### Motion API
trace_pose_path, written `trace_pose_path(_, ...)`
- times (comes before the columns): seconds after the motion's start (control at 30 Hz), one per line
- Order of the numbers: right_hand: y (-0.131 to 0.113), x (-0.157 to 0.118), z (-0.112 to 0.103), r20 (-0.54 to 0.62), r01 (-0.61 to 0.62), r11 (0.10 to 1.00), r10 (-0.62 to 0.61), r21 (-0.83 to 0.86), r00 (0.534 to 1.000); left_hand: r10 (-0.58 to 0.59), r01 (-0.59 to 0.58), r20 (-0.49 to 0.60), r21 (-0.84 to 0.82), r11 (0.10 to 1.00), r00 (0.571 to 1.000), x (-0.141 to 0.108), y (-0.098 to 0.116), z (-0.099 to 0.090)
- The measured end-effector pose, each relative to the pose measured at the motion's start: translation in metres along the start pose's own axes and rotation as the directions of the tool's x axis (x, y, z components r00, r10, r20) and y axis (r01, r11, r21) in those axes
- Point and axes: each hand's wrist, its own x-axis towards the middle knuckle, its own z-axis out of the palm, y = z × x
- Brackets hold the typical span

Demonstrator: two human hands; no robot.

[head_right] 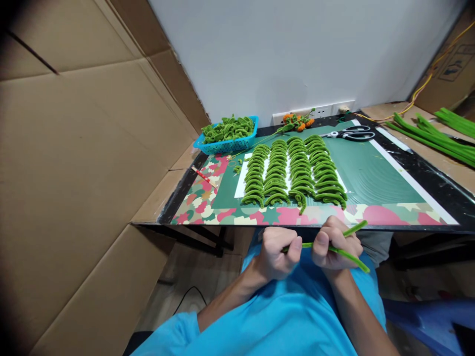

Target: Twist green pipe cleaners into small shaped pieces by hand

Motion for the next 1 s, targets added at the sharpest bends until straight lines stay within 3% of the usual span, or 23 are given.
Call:
trace_pose_path(0.13,-0.004,0.005,0.005,-0.057,0.079,0.992,-0.074,0.101,0.996,0.070,-0.068,0.027,-0.051,0.996,0.997,0.010,0.011,-0.012)
trace_pose_path(0.27,-0.007,0.008,0.009,-0.068,0.095,0.989,-0.088,0.114,0.994,-0.046,0.044,-0.047,-0.038,0.998,0.998,0.028,0.016,-0.025)
trace_pose_path(0.37,-0.005,0.006,0.011,-0.079,0.083,0.988,-0.073,0.133,0.994,-0.132,0.155,0.115,-0.224,0.962,0.985,0.045,0.014,-0.036)
trace_pose_path(0.43,-0.004,0.004,0.011,-0.073,0.054,0.988,-0.044,0.141,0.996,-0.175,0.262,0.252,-0.367,0.893,0.952,0.054,0.012,-0.042)
trace_pose_path(0.5,-0.003,0.003,0.011,-0.069,0.043,0.989,-0.034,0.142,0.997,-0.217,0.346,0.318,-0.436,0.831,0.923,0.060,0.010,-0.045)
trace_pose_path(0.8,-0.004,0.000,0.007,-0.046,0.025,0.996,-0.021,0.090,0.999,-0.262,0.443,0.411,-0.446,0.778,0.873,0.053,0.008,-0.047)
trace_pose_path(1.0,-0.003,0.000,0.008,-0.052,0.027,0.994,-0.022,0.107,0.998,-0.220,0.422,0.425,-0.469,0.776,0.878,0.049,0.006,-0.047)
